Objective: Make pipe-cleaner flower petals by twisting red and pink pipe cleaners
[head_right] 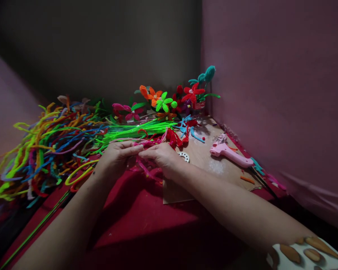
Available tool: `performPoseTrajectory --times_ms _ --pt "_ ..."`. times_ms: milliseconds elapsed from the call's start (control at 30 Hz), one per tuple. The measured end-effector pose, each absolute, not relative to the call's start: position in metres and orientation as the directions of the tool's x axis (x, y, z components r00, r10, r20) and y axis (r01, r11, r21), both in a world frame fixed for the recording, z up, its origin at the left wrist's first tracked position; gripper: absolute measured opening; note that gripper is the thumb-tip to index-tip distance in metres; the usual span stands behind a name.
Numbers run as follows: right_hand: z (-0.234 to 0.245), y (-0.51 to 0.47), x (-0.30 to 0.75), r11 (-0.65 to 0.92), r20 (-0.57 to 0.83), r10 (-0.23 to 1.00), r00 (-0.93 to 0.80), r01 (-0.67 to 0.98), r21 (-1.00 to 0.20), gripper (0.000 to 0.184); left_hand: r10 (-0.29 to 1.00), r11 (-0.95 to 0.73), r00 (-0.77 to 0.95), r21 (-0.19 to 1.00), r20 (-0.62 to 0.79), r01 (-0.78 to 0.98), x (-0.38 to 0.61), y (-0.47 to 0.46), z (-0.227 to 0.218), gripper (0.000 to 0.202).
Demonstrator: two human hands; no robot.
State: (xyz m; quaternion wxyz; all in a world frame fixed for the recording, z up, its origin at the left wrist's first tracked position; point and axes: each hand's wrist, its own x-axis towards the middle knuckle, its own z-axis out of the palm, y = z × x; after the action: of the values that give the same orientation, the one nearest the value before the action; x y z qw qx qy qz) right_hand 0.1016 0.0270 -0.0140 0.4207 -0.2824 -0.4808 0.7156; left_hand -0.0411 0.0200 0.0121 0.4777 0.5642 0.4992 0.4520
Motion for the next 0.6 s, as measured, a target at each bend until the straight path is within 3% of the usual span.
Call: performPoseTrajectory --times_ms 167,367,500,600 --pt "-0.014 0.027 0.098 -0.226 -0.053 0.892 -0.449 -0.342 -0.912 0.014 0.991 -0.028 0.132 0.992 0.012 0.119 -0.036 0.018 0.011 0.025" --pt "-0.013 0.033 0.101 -0.230 -0.062 0.929 -0.364 -0.439 -0.869 0.008 0.997 -0.065 0.046 0.993 0.061 0.098 -0.041 0.019 0.015 0.022" --pt "-0.012 0.041 0.105 -0.261 -0.120 0.953 -0.279 -0.551 -0.793 0.007 0.968 -0.247 0.100 0.927 0.228 0.281 -0.042 0.017 0.016 0.018" --pt "-0.012 0.046 0.107 -0.279 -0.132 0.952 -0.276 -0.604 -0.747 0.008 0.862 -0.506 0.270 0.721 0.429 0.474 -0.041 0.015 0.012 0.018"
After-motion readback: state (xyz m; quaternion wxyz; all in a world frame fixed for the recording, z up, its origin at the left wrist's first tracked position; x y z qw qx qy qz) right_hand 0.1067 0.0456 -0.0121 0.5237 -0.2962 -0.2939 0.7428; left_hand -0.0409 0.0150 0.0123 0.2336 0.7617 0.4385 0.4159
